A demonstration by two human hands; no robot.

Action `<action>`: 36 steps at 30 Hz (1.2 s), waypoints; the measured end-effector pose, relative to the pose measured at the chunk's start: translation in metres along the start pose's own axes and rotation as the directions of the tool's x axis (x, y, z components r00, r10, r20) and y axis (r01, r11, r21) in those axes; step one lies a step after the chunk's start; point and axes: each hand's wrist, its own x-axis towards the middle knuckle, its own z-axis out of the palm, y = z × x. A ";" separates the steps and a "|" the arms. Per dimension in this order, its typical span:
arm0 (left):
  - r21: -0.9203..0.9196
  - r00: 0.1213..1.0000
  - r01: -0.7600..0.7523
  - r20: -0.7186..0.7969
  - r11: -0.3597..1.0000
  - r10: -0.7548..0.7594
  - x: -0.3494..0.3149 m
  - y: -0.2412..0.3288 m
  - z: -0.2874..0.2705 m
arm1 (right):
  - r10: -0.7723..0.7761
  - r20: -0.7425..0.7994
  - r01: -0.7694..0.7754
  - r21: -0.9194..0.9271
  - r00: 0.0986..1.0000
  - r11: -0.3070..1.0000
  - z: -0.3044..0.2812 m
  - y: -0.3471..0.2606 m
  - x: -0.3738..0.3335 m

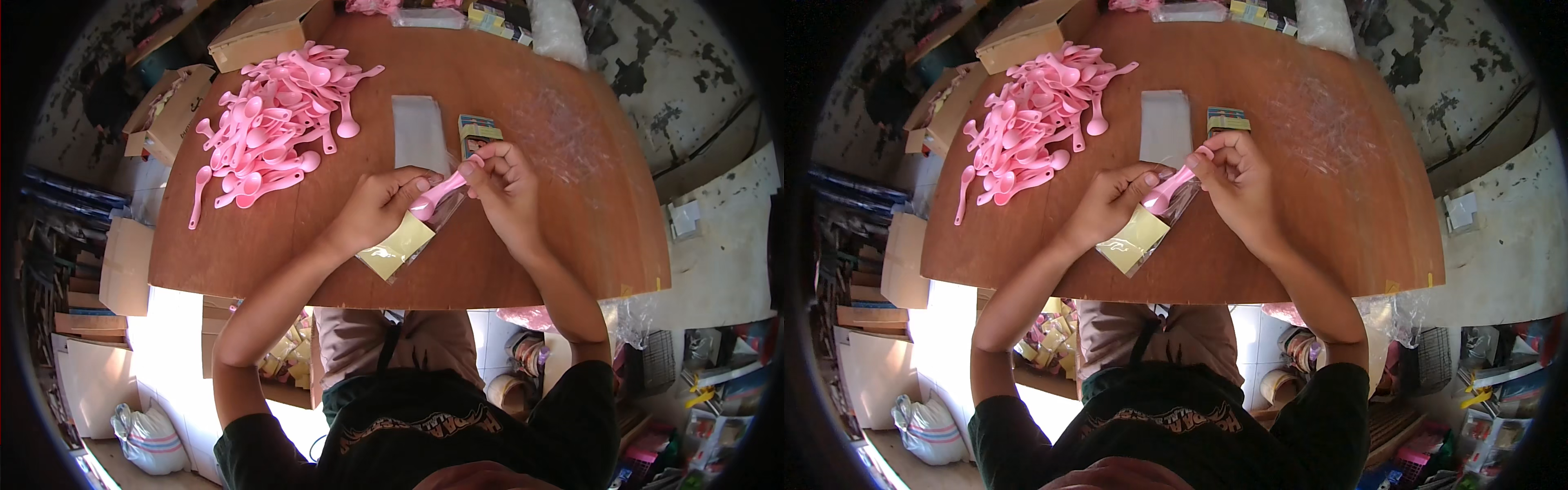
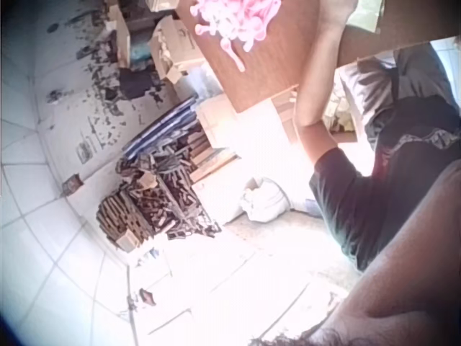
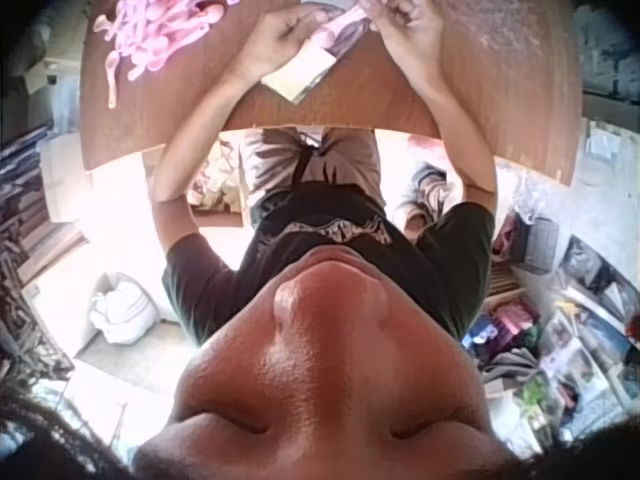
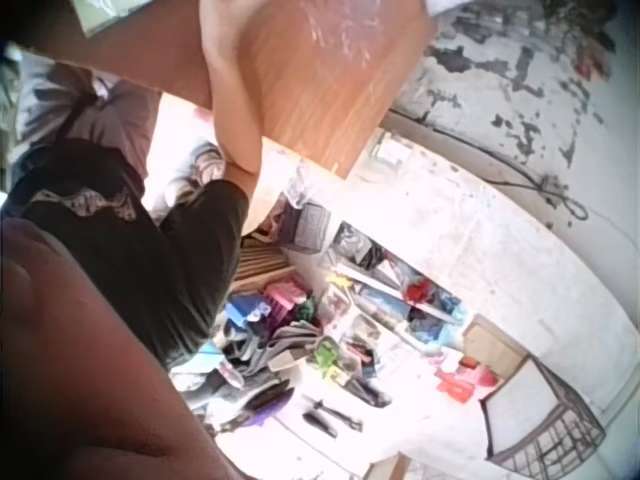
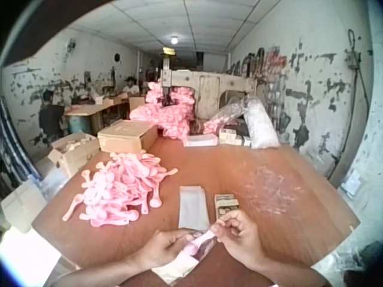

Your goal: The person repeatedly picks up pink plastic spoons and places them into small clear plastic bags along with yellow paper inserts. The person seals each bag and sets it aside on the table. The process is repeated continuously throughout the clip.

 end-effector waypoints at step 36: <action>0.263 0.967 -0.227 0.178 0.938 0.184 -0.009 0.011 0.002 | -0.120 0.267 0.218 -0.378 0.956 0.900 -0.015 -0.010 0.002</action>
